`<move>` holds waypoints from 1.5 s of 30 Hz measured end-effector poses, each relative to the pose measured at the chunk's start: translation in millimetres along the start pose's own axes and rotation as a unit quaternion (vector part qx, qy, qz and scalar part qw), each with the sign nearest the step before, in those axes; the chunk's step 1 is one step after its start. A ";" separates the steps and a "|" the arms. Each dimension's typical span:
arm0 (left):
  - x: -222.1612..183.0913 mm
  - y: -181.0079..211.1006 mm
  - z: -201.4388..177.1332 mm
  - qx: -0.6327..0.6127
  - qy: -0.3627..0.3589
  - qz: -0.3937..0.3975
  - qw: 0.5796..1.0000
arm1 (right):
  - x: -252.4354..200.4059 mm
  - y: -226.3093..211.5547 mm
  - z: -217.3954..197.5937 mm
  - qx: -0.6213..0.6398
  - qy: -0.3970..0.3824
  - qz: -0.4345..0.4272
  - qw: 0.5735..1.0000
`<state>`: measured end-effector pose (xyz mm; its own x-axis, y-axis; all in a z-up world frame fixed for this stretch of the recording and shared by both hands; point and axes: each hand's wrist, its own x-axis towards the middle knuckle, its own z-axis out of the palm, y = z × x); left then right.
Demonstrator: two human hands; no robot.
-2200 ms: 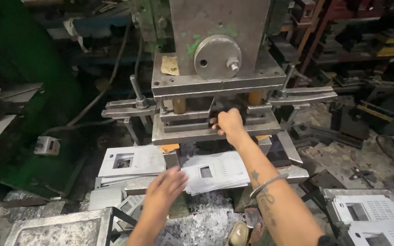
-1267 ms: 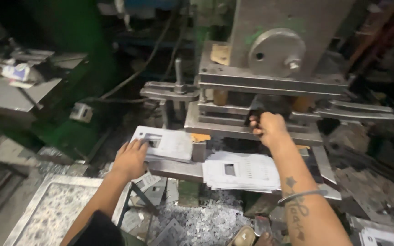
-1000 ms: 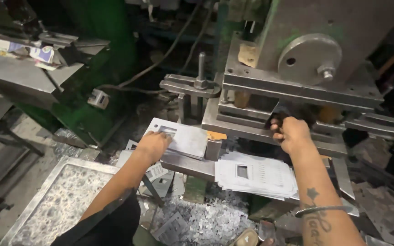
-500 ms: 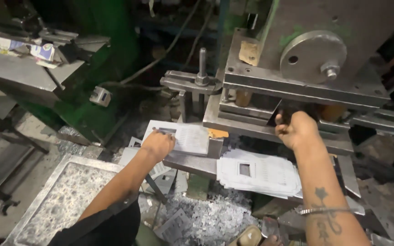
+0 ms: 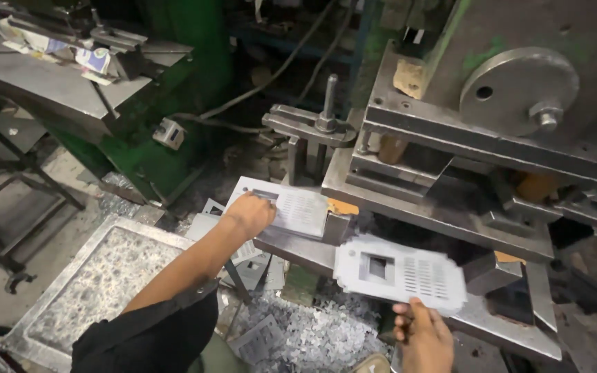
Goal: Feeding metal sheets into an industrial stamping press and collecting the processed parts.
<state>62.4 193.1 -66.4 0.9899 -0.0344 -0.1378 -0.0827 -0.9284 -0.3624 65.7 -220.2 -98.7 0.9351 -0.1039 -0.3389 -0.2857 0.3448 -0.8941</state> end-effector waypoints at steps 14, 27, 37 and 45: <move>-8.1 -1.3 10.0 0.008 0.016 0.012 1.000 | 105.6 -100.7 -117.7 -0.415 0.126 -0.468 0.770; -6.3 0.2 1.2 -0.006 0.012 -0.003 1.000 | 264.2 -100.0 -174.6 -0.777 -0.011 -0.174 0.605; -7.2 4.7 -4.3 -0.001 -0.014 -0.013 1.000 | 261.6 -103.7 -154.6 -0.794 0.037 -0.122 0.594; -8.6 2.8 -1.7 -0.026 -0.004 -0.020 0.999 | 262.0 -102.3 -155.3 -0.789 0.035 -0.133 0.599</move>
<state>53.8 190.2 -64.7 0.9913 0.0051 -0.1314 -0.0374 -0.9469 -0.3194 307.3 -427.6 -141.5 0.9963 -0.0167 -0.0847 -0.0221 -0.9978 -0.0633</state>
